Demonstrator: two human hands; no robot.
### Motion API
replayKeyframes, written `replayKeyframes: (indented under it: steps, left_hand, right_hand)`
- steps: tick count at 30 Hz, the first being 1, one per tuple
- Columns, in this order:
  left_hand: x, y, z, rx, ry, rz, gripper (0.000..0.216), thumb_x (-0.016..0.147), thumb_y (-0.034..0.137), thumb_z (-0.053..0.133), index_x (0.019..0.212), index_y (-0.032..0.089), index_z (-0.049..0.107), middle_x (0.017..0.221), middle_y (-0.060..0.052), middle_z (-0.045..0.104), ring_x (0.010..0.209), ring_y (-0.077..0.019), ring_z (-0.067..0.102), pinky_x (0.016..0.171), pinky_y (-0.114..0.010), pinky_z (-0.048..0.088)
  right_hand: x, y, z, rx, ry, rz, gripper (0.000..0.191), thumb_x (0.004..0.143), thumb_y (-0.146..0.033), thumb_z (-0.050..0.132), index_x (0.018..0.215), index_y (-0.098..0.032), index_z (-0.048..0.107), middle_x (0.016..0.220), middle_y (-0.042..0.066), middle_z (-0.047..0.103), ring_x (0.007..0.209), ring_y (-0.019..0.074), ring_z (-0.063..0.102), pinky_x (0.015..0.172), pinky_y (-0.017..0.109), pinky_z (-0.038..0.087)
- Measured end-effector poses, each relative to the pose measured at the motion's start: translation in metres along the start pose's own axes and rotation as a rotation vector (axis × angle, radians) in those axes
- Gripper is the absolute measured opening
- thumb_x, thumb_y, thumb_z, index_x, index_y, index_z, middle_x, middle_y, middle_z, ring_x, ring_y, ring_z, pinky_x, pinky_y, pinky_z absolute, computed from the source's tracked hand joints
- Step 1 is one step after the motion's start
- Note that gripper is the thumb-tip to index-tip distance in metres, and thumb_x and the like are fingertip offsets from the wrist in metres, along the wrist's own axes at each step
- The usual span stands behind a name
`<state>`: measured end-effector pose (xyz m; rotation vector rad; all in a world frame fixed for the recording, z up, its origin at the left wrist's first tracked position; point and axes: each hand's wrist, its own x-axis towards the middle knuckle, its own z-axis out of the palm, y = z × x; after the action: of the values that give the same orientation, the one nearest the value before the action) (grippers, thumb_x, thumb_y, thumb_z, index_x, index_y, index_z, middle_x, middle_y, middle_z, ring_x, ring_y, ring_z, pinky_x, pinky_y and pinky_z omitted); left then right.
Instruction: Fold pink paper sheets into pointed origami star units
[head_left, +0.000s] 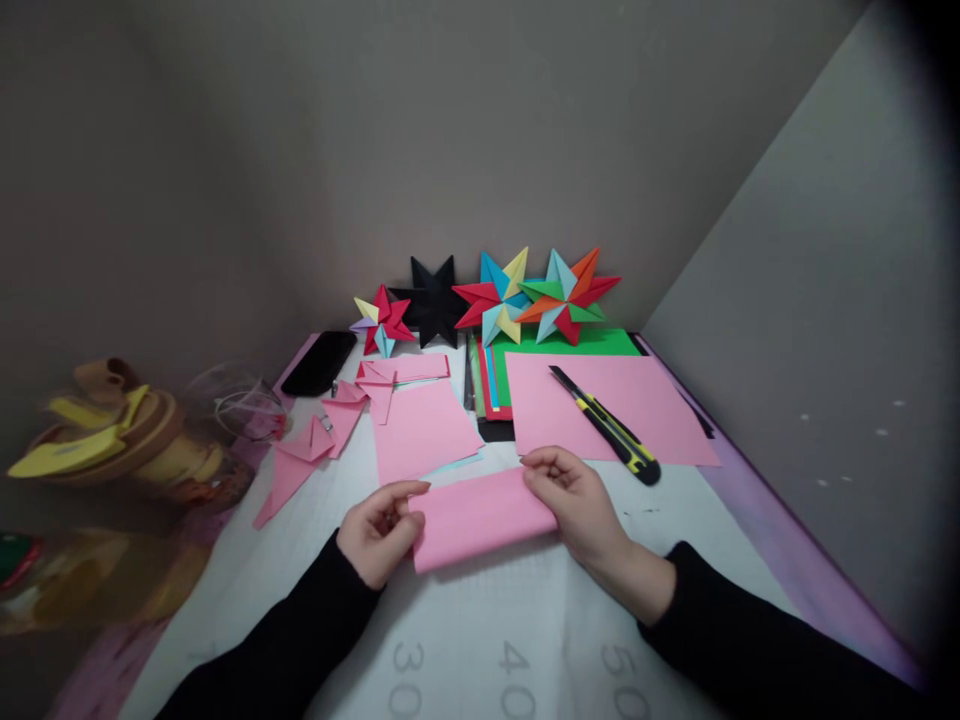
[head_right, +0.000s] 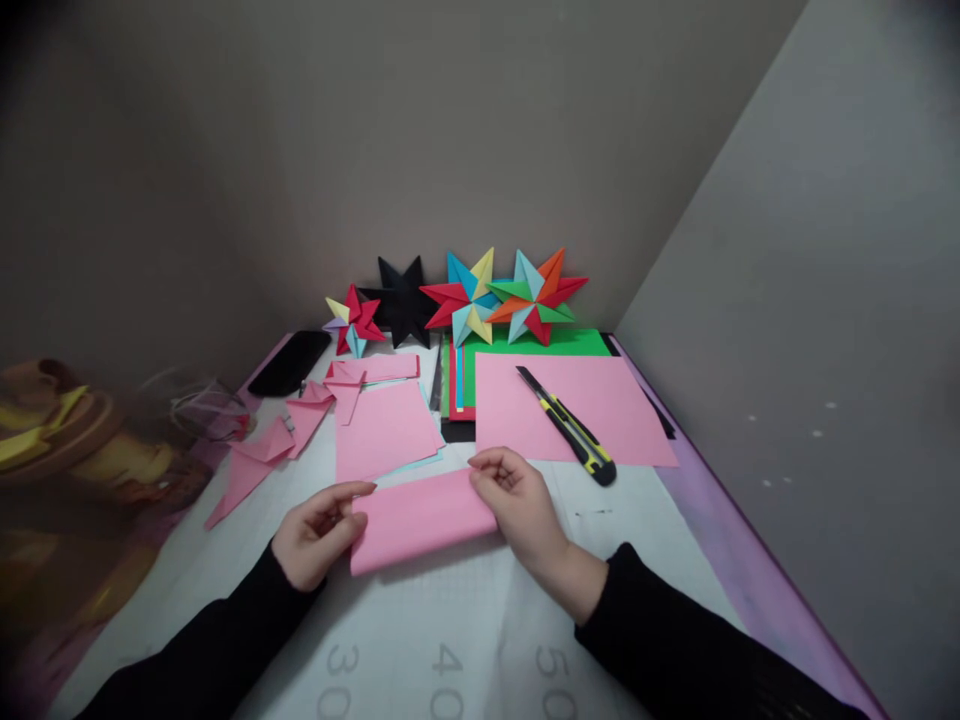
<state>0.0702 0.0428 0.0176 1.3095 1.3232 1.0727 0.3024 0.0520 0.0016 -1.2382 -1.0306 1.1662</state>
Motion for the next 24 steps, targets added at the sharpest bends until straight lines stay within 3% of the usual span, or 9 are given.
replayKeyframes:
  steps: [7,12,24]
  left_hand:
    - [0.001,-0.002,-0.003,0.055,0.01,0.011,0.028,0.069,0.031,0.06,0.089,0.013,0.067,0.054,0.003,0.052,0.047,-0.009,0.048,0.047,-0.021,0.04]
    - [0.004,-0.002,-0.005,0.157,0.017,0.048,0.023,0.071,0.033,0.059,0.081,0.015,0.071,0.071,-0.005,0.067,0.059,-0.0143,0.059,0.053,-0.024,0.048]
    - [0.01,-0.001,-0.014,0.306,0.042,0.126,0.021,0.069,0.033,0.063,0.08,0.02,0.074,0.082,-0.005,0.072,0.075,-0.019,0.064,0.07,-0.029,0.051]
  right_hand:
    - [0.0,-0.001,0.0,-0.029,0.007,-0.017,0.016,0.072,-0.032,0.066,0.082,-0.02,0.062,0.071,0.0,0.056,0.062,0.0135,0.048,0.056,0.025,0.037]
    - [0.0,-0.001,0.0,-0.052,0.005,-0.025,0.015,0.072,-0.032,0.065,0.083,-0.021,0.062,0.065,-0.001,0.053,0.059,0.0136,0.047,0.054,0.025,0.037]
    - [0.001,0.0,0.001,-0.037,-0.002,-0.053,0.01,0.073,-0.029,0.064,0.076,-0.02,0.06,0.072,0.0,0.058,0.067,0.0151,0.052,0.061,0.027,0.041]
